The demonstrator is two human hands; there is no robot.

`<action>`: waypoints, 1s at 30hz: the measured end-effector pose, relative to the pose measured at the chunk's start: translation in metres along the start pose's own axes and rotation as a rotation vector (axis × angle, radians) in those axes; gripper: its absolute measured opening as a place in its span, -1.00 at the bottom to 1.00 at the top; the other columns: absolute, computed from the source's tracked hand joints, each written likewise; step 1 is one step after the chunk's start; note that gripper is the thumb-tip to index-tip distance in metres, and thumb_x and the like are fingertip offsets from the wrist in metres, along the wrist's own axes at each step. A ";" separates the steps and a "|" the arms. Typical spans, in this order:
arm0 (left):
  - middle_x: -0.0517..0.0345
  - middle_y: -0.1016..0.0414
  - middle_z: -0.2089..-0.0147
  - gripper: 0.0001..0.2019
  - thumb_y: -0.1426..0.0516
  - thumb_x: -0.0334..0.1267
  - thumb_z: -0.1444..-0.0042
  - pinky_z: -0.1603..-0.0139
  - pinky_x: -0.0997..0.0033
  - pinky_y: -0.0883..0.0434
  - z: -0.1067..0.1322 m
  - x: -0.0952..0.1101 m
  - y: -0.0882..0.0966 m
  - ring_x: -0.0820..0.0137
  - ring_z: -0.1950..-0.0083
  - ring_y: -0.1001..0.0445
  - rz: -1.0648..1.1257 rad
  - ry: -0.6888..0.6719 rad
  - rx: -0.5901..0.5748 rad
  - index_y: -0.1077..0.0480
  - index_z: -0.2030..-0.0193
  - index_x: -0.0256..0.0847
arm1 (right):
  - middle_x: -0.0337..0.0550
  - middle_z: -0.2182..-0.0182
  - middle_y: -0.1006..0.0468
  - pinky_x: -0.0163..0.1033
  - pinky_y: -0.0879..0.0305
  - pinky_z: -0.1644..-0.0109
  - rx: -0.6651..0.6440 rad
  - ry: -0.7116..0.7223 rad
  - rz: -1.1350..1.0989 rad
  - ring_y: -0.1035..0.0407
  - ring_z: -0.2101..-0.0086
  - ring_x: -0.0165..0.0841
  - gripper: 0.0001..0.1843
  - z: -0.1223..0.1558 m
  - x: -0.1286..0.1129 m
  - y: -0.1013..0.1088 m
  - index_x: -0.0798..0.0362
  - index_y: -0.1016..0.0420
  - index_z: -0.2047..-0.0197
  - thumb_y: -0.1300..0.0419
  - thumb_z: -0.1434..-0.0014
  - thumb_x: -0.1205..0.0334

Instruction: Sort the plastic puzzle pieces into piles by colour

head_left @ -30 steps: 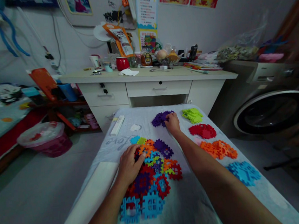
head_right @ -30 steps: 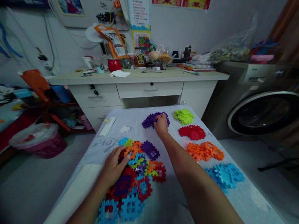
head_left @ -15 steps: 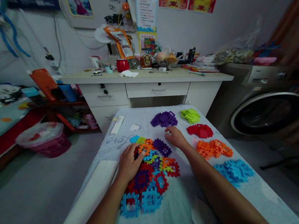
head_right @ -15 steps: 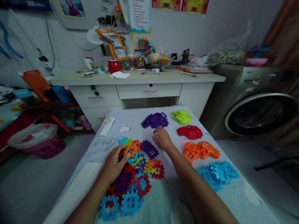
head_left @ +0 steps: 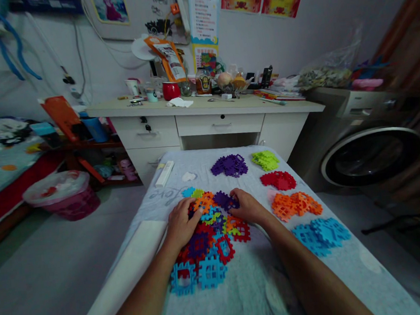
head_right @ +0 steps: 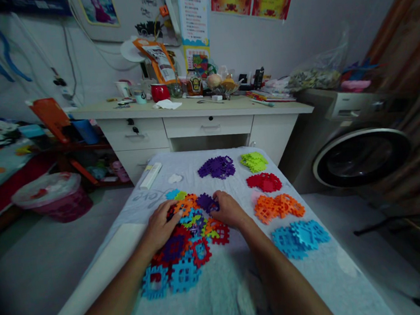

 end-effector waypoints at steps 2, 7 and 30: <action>0.00 -0.45 -0.12 -0.61 -0.06 -0.01 -0.19 -0.24 0.04 -0.29 0.000 0.000 0.000 0.18 -0.16 -0.40 0.004 -0.001 0.000 -0.38 -0.05 -0.17 | -0.24 0.35 -0.44 -0.30 -0.16 0.27 0.061 -0.008 -0.075 -0.30 0.37 -0.39 -0.69 -0.001 0.002 0.001 0.05 -0.36 0.12 -0.22 -0.01 0.28; 0.00 -0.47 -0.11 -0.61 -0.07 0.00 -0.17 -0.23 0.04 -0.30 -0.001 -0.001 -0.001 0.17 -0.15 -0.41 0.012 -0.004 0.012 -0.40 -0.04 -0.16 | -0.35 0.50 -0.32 -0.32 -0.10 0.37 0.252 -0.042 -0.249 -0.23 0.48 -0.41 -0.81 -0.003 0.012 0.008 0.02 -0.35 0.18 -0.12 -0.08 0.29; 0.02 -0.47 -0.10 -0.61 -0.06 0.02 -0.17 -0.23 0.08 -0.30 0.000 0.001 0.001 0.19 -0.15 -0.41 0.016 -0.003 0.008 -0.40 -0.03 -0.14 | -0.09 0.18 -0.39 -0.18 -0.24 -0.02 0.148 0.004 -0.029 -0.31 0.14 -0.28 -0.64 0.001 0.024 0.009 0.09 -0.46 0.07 -0.24 0.00 0.33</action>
Point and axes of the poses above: each hand's wrist, its own z-axis away from the middle knuckle, its own y-axis out of the back of the hand, x = y × z, the point moved 4 cm from there along -z, towards the middle knuckle
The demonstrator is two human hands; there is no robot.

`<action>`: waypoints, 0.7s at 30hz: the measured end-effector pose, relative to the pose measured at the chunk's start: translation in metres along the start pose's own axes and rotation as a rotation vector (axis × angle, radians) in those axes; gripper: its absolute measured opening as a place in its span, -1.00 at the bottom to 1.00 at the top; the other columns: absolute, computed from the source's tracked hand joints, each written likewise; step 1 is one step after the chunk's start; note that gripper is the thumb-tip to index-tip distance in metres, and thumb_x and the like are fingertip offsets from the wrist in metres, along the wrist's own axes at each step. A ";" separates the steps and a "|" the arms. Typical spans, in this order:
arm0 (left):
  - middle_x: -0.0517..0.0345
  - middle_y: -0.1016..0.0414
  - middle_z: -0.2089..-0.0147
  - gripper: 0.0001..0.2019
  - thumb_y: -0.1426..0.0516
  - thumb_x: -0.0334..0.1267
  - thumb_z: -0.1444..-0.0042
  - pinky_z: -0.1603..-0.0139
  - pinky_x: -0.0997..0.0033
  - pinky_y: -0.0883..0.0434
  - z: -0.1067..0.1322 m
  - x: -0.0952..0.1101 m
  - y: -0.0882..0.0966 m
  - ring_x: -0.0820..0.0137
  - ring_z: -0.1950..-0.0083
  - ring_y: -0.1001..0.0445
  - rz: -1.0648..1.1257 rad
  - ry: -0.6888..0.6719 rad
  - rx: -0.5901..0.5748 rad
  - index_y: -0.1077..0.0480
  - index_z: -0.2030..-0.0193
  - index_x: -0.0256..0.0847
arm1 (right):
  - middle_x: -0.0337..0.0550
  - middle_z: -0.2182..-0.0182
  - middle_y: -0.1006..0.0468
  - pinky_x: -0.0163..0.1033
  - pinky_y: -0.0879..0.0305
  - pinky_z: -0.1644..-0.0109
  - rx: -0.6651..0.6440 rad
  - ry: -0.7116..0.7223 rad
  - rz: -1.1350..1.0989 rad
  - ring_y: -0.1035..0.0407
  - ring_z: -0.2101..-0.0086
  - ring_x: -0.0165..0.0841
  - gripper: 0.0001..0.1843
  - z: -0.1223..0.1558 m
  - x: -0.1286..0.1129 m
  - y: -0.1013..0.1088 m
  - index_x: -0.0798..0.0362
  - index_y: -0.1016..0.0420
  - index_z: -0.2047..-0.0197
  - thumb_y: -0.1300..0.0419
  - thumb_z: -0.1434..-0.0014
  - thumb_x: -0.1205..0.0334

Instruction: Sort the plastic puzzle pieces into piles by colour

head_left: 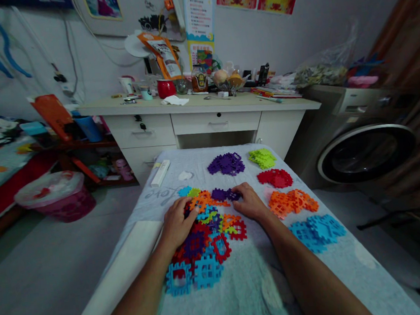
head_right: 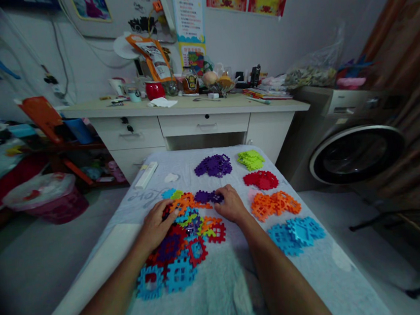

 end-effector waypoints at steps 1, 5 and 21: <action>0.02 -0.46 -0.10 -0.61 -0.06 0.01 -0.17 -0.23 0.08 -0.30 0.000 0.000 0.000 0.19 -0.15 -0.41 -0.001 0.002 -0.002 -0.40 -0.04 -0.14 | -0.08 0.16 -0.38 -0.18 -0.24 -0.03 0.010 -0.003 0.007 -0.30 0.12 -0.27 -0.59 0.000 0.000 0.000 0.09 -0.45 0.04 -0.24 0.03 0.35; 0.01 -0.46 -0.11 -0.60 -0.06 0.01 -0.17 -0.23 0.07 -0.30 0.000 0.000 0.000 0.18 -0.15 -0.41 -0.010 0.008 -0.012 -0.40 -0.04 -0.15 | -0.05 0.14 -0.41 -0.13 -0.20 -0.07 0.025 -0.018 0.056 -0.29 0.08 -0.23 -0.57 -0.001 0.004 -0.002 0.11 -0.43 0.05 -0.21 0.06 0.37; -0.01 -0.44 -0.13 -0.61 -0.05 0.02 -0.18 -0.25 0.04 -0.27 0.000 -0.002 -0.001 0.16 -0.18 -0.39 -0.008 0.015 -0.011 -0.38 -0.04 -0.16 | -0.09 0.23 -0.39 -0.12 -0.26 -0.01 0.374 -0.188 -0.054 -0.31 0.19 -0.24 -0.79 -0.054 0.030 0.007 0.05 -0.44 0.25 -0.25 -0.01 0.19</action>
Point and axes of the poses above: each hand's wrist, its own z-axis away from the middle knuckle, its own y-axis out of the back of the hand, x = y × z, the point moved 4 cm from there along -z, towards the middle knuckle
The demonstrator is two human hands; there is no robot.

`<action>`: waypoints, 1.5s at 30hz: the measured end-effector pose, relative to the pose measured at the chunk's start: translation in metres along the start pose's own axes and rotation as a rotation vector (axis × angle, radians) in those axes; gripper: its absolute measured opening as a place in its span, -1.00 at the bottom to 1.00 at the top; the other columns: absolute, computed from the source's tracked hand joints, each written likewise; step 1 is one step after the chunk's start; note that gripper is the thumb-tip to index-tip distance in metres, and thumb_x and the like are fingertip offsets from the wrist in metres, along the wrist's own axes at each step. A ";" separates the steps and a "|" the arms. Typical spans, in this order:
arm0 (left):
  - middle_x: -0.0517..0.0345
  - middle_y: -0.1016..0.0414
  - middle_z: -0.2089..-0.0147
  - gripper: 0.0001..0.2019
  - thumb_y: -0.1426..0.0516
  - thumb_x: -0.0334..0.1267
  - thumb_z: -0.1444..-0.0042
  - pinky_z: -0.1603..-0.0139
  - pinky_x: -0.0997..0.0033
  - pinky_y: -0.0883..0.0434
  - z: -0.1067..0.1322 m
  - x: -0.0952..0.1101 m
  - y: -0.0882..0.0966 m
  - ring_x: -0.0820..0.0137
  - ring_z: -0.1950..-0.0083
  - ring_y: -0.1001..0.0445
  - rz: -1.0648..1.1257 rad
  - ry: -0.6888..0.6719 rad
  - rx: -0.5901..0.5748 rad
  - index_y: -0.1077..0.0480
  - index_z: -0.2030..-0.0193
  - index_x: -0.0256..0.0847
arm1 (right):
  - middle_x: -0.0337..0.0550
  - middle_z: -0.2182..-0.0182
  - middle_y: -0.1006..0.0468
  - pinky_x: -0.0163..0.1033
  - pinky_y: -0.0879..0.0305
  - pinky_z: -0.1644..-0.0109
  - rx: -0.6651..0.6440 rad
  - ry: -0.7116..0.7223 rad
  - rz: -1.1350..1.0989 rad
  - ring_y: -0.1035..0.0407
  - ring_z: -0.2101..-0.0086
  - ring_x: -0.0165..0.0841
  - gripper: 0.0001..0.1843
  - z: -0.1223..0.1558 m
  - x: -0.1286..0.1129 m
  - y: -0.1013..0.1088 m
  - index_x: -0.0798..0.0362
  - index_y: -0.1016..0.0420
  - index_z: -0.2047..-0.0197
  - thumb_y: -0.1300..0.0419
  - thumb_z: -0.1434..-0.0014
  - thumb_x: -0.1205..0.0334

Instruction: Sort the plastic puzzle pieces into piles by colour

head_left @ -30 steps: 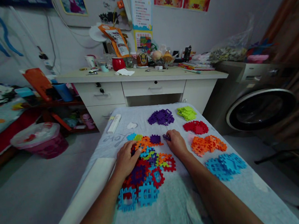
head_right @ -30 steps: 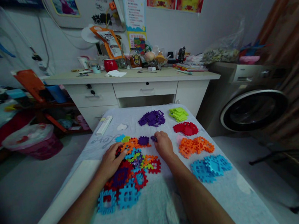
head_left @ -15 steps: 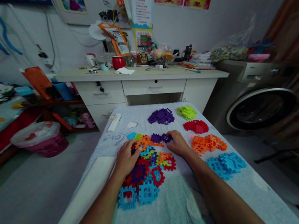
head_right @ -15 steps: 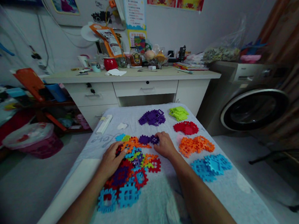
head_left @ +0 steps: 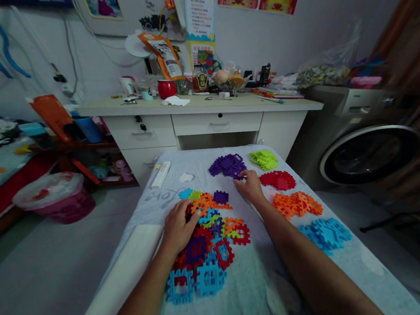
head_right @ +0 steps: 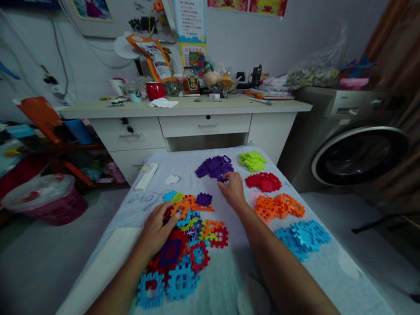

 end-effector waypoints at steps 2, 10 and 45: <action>-0.01 -0.44 -0.13 -0.62 -0.05 0.00 -0.19 -0.25 0.04 -0.27 0.000 0.001 0.000 0.17 -0.18 -0.39 -0.001 -0.002 -0.001 -0.38 -0.04 -0.15 | -0.08 0.23 -0.40 -0.10 -0.23 -0.04 0.056 -0.025 0.026 -0.30 0.17 -0.23 -0.80 -0.020 0.002 -0.002 0.05 -0.46 0.26 -0.24 0.00 0.22; 0.00 -0.46 -0.11 -0.65 -0.06 -0.03 -0.18 -0.23 0.03 -0.29 0.000 0.003 0.002 0.16 -0.15 -0.40 0.007 -0.003 0.004 -0.38 -0.02 -0.14 | -0.06 0.33 -0.45 -0.10 -0.23 -0.02 0.176 -0.145 0.112 -0.32 0.17 -0.19 -0.87 -0.073 0.020 -0.013 0.06 -0.48 0.37 -0.25 0.08 0.33; 0.00 -0.46 -0.10 -0.60 -0.04 0.02 -0.19 -0.21 0.08 -0.30 0.000 0.001 0.000 0.18 -0.14 -0.41 -0.009 -0.016 -0.007 -0.39 -0.04 -0.16 | -0.06 -0.08 -0.47 -0.03 -0.11 -0.19 -0.322 0.018 0.045 -0.29 -0.09 -0.16 -0.51 0.048 -0.021 -0.015 0.02 -0.41 -0.10 -0.25 -0.09 0.12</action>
Point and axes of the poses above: each hand's wrist, its own z-axis away from the middle knuckle, its own y-axis out of the back of the hand, x = y × z, the point moved 4 cm from there along -z, towards the middle knuckle
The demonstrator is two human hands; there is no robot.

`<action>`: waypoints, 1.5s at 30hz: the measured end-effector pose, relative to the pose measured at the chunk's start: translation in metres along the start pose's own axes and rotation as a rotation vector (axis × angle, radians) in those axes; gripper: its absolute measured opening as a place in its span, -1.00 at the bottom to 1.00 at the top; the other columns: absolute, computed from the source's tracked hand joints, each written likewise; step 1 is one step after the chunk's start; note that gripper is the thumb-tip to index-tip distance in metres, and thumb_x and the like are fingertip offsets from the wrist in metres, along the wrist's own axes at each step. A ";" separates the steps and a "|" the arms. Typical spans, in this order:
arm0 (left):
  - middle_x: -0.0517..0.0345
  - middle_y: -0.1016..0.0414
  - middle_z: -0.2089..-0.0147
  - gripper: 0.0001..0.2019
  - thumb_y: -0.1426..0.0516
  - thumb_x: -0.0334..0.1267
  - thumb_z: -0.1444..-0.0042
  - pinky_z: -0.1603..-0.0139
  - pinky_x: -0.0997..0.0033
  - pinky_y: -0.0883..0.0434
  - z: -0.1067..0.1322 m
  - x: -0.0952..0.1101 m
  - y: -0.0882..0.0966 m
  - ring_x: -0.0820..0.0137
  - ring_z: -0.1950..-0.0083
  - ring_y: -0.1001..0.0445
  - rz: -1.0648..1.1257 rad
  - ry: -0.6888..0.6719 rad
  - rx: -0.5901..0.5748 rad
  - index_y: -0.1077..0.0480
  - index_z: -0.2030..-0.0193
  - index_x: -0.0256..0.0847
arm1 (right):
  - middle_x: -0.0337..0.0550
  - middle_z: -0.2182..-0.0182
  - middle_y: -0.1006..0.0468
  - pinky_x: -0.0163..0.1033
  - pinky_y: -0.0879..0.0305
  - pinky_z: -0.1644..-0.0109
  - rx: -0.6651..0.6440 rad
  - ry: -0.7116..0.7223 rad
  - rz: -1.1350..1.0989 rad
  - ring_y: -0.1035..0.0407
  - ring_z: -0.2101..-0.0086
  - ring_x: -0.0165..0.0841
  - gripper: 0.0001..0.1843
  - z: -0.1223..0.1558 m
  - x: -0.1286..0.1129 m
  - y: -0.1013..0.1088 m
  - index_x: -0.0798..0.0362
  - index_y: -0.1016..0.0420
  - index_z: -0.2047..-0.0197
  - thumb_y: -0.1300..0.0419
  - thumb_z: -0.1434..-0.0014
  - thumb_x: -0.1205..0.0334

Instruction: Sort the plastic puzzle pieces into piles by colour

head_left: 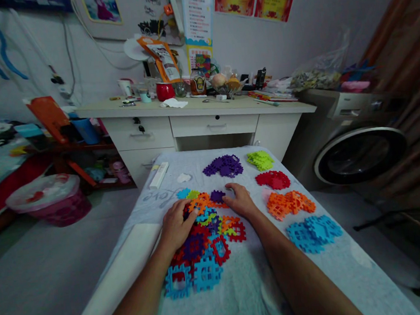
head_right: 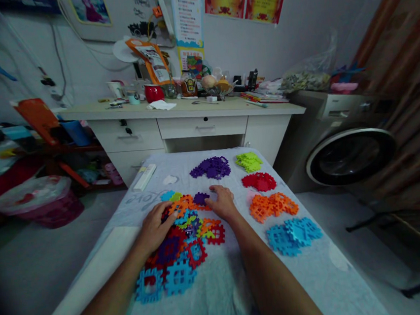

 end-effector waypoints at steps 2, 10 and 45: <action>0.00 -0.46 -0.10 -0.60 -0.04 0.02 -0.18 -0.22 0.08 -0.30 0.000 0.001 0.000 0.18 -0.14 -0.41 0.003 0.005 -0.001 -0.39 -0.04 -0.17 | -0.06 -0.10 -0.46 -0.01 -0.08 -0.21 -0.014 0.010 0.018 -0.26 -0.12 -0.14 -0.46 0.002 -0.002 -0.001 0.02 -0.39 -0.13 -0.26 -0.08 0.10; 0.00 -0.45 -0.10 -0.59 -0.04 0.03 -0.18 -0.22 0.08 -0.30 0.000 0.003 0.002 0.18 -0.14 -0.41 0.000 0.011 -0.008 -0.38 -0.04 -0.16 | -0.09 -0.08 -0.49 -0.01 -0.02 -0.23 -0.071 0.058 0.022 -0.26 -0.12 -0.13 -0.44 0.007 -0.011 0.001 0.00 -0.40 -0.13 -0.30 -0.05 0.09; 0.00 -0.45 -0.11 -0.62 -0.05 -0.03 -0.18 -0.24 0.06 -0.28 0.001 0.001 0.001 0.19 -0.16 -0.39 0.014 -0.002 0.006 -0.37 -0.04 -0.17 | 0.07 -0.01 -0.44 0.00 -0.18 -0.14 0.190 0.053 0.097 -0.28 -0.02 -0.09 -0.46 -0.003 0.006 -0.006 0.10 -0.37 -0.15 -0.21 -0.09 0.14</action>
Point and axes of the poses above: each hand's wrist, its own z-axis away from the middle knuckle, its own y-axis out of the back of the hand, x = y × z, the point moved 4 cm from there along -z, towards the middle knuckle
